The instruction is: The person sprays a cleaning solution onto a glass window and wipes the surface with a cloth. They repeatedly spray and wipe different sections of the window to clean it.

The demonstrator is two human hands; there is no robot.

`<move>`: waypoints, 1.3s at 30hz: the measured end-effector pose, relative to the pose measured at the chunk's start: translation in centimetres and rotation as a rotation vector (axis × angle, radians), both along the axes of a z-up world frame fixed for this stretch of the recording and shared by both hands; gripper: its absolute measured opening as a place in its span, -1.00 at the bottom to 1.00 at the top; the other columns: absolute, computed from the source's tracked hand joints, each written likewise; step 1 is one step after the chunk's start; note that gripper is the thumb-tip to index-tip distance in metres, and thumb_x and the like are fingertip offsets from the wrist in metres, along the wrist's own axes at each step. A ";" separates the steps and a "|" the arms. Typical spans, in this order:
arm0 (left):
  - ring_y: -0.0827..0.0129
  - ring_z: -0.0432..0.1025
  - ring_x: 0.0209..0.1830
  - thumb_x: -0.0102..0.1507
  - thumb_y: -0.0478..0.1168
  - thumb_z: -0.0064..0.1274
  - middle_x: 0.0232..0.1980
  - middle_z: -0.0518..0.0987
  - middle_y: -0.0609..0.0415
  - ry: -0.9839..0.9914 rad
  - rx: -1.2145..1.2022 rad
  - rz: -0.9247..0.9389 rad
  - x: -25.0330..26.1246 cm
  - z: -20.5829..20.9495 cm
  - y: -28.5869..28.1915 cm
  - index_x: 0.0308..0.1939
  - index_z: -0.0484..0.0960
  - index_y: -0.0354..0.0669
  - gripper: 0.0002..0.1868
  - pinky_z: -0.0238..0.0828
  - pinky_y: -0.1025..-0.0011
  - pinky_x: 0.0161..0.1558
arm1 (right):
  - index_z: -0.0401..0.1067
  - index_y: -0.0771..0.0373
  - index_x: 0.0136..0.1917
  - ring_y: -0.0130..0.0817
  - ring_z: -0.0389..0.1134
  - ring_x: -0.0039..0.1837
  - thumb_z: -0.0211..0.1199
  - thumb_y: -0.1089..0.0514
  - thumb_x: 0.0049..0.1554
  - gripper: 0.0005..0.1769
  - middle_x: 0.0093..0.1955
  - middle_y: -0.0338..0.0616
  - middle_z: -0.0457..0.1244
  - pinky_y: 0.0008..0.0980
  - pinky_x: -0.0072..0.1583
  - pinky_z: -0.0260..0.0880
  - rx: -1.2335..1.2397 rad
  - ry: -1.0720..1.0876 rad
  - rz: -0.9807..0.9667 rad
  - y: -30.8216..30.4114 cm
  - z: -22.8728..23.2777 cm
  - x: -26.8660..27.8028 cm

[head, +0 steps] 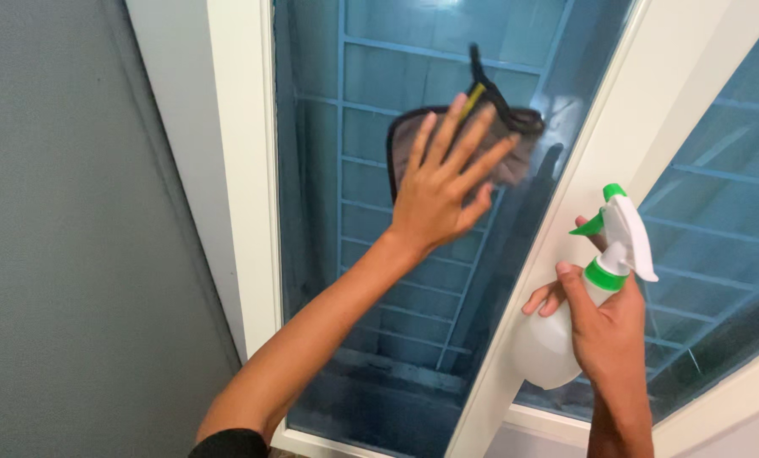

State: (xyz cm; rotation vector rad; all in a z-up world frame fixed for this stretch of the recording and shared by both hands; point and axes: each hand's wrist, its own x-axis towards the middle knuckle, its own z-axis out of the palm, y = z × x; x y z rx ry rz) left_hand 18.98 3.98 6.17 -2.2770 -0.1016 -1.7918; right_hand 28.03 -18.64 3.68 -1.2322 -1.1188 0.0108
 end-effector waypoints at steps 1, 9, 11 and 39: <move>-0.01 -0.07 0.73 0.29 -0.08 0.11 0.67 0.14 0.02 0.064 0.066 -0.036 0.1 -0.2 -0.2 0.49 0.46 0.16 -0.37 -0.24 -0.05 0.70 | 0.11 0.48 0.52 -0.30 0.37 -0.33 0.06 0.31 0.29 -0.44 -0.24 -0.05 0.27 -0.35 -0.21 0.39 0.018 -0.009 -0.003 0.0 0.4 0.3; 0.11 -0.05 0.73 0.27 -0.04 0.14 0.67 0.14 0.08 0.182 0.184 -0.159 0.5 0.1 0.6 0.45 0.45 0.16 -0.37 -0.21 -0.01 0.70 | 0.14 0.46 0.54 -0.32 0.36 -0.33 0.07 0.28 0.31 -0.44 -0.32 -0.08 0.24 -0.38 -0.20 0.39 0.017 0.015 0.006 0.2 1.1 1.9; 0.12 -0.06 0.72 0.25 -0.06 0.12 0.66 0.15 0.08 0.108 0.128 -0.101 1.5 2.2 0.2 0.45 0.46 0.17 -0.36 -0.20 -0.01 0.69 | 0.15 0.45 0.53 -0.31 0.36 -0.34 0.07 0.27 0.31 -0.44 -0.35 -0.09 0.23 -0.38 -0.21 0.39 0.005 0.019 0.005 0.3 1.2 2.1; 0.05 -0.08 0.74 0.39 -0.04 0.07 0.68 0.12 0.03 0.085 0.064 -0.020 3.3 0.6 -2.8 0.52 0.41 0.15 -0.41 -0.20 -0.06 0.69 | 0.13 0.45 0.54 -0.36 0.33 -0.33 0.09 0.29 0.31 -0.44 -0.12 -0.14 0.30 -0.41 -0.23 0.36 0.107 0.032 -0.018 1.4 1.2 0.9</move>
